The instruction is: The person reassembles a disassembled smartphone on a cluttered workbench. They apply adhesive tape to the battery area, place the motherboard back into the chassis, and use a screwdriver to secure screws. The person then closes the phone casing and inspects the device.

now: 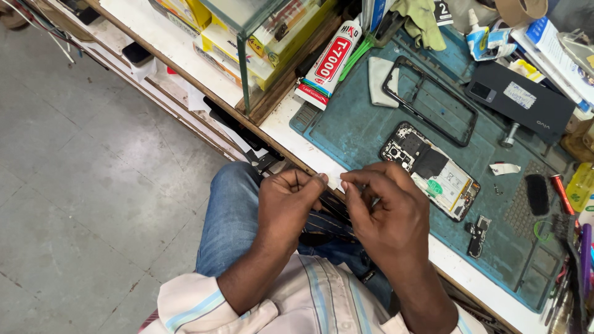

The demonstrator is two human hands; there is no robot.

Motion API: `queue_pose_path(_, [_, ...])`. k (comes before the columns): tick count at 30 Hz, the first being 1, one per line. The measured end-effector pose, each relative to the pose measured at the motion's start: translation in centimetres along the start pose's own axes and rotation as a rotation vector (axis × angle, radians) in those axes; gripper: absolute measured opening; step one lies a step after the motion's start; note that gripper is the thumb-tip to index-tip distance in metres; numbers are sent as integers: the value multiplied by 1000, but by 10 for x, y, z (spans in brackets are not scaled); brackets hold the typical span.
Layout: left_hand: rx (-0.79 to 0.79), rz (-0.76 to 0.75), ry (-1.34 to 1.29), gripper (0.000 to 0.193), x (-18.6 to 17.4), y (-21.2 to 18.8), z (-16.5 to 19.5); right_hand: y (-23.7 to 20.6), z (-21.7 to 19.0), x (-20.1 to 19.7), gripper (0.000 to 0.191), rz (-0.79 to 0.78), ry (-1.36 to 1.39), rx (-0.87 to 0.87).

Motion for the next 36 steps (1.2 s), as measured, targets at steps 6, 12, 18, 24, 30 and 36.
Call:
queue_pose_path(6, [35, 17, 48, 25, 0, -2, -1, -2, 0, 1, 14, -27, 16, -88])
queue_pose_path(12, [41, 12, 41, 23, -1, -1, -4, 0, 0, 1, 14, -48, -3, -96])
queue_pose_path(18, [32, 6, 30, 23, 0, 2, -7, 2, -1, 3, 14, -69, -65, -45])
queue_pose_path(24, [59, 4, 38, 21, 0, 3, -8, 2, -6, 3, 14, -97, -193, -144])
queue_pose_path(30, [34, 13, 67, 21, 1, 0, -4, 5, -12, -1, 11, -130, -283, -169])
queue_pose_path(36, [47, 28, 76, 22, 4, -2, -2, 9, -11, -5, 12, -162, -304, -176])
Point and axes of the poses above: each hand's wrist, its own y-axis towards the middle knuckle, its own x-axis out of the palm, z = x × y, the point moved 1 cm from there along y, towards the middle knuckle, and after that the axes turned 5 degrees about y, right-handed, at the moved point
